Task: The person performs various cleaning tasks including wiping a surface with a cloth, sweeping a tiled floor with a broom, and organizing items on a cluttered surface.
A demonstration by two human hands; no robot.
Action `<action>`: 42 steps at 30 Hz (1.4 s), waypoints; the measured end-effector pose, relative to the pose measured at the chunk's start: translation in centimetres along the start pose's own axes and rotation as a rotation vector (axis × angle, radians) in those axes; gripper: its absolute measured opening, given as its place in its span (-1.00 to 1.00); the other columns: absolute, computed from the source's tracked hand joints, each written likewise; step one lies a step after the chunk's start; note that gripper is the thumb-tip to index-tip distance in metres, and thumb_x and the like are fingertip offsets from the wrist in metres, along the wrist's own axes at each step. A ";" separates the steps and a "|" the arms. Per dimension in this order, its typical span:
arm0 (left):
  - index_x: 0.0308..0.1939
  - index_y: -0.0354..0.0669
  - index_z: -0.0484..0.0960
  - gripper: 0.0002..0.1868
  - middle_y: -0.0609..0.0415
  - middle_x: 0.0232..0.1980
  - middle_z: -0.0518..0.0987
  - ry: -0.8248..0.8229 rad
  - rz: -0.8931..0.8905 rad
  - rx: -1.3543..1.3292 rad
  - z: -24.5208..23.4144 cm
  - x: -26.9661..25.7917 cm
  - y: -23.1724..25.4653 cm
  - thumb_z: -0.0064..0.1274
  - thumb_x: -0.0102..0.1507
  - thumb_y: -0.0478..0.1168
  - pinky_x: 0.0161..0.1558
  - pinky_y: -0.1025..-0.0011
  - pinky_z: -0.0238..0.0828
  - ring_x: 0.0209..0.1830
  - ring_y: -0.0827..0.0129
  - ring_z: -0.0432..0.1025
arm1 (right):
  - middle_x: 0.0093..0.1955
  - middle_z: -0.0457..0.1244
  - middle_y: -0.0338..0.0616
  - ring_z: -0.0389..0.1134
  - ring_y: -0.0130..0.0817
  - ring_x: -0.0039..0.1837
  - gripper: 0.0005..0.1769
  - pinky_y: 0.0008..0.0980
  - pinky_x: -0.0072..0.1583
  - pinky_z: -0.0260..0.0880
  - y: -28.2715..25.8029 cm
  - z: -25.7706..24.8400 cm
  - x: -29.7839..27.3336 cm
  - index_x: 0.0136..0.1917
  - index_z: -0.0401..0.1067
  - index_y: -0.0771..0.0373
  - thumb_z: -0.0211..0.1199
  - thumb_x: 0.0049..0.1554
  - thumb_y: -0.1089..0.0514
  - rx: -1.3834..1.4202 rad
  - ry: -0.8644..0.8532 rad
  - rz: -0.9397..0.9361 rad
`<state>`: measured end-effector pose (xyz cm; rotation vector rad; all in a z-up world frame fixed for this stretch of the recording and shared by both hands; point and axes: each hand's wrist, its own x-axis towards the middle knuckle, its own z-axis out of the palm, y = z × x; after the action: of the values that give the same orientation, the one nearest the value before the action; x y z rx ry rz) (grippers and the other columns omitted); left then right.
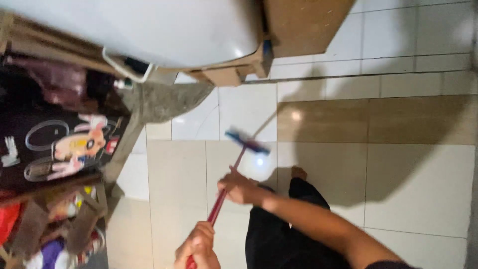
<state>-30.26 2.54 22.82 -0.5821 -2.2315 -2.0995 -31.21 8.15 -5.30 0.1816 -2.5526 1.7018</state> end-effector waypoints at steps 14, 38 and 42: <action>-0.19 -0.42 0.75 -0.81 -0.24 -0.26 0.73 0.333 0.071 0.086 -12.8 -4.8 -25.0 0.07 0.18 -0.54 -0.23 0.20 0.53 -0.34 0.23 0.60 | 0.11 0.33 -0.07 0.33 0.02 0.28 -0.77 0.03 0.45 0.07 14.5 11.3 8.3 0.04 0.41 0.07 0.34 0.11 0.18 -0.092 0.112 -0.030; -0.54 -0.30 0.19 -0.66 0.00 -0.53 0.21 0.064 -0.060 -0.010 -26.8 6.4 -6.6 -0.27 0.37 -0.38 -0.45 0.38 0.07 -0.53 0.28 0.12 | -0.28 0.29 -0.24 0.37 -0.22 -0.08 -0.88 0.34 0.58 -0.38 -6.9 11.6 17.0 -0.23 0.41 0.10 0.23 0.12 0.08 -0.372 -0.366 -0.022; -0.39 -0.43 0.61 -0.86 -0.04 -0.55 0.56 0.261 0.244 -0.071 -22.7 5.8 -21.1 0.00 0.26 -0.48 -0.39 0.34 0.42 -0.60 0.32 0.46 | -0.29 0.27 -0.27 0.35 -0.27 -0.18 -0.93 0.25 0.44 -0.18 -0.3 10.4 17.9 -0.24 0.41 0.08 0.28 0.06 0.15 -0.088 -0.038 0.008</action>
<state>-46.94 -18.42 6.30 -0.5177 -1.8538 -2.0075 -48.83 -2.62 -6.82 0.2010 -2.6523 1.5996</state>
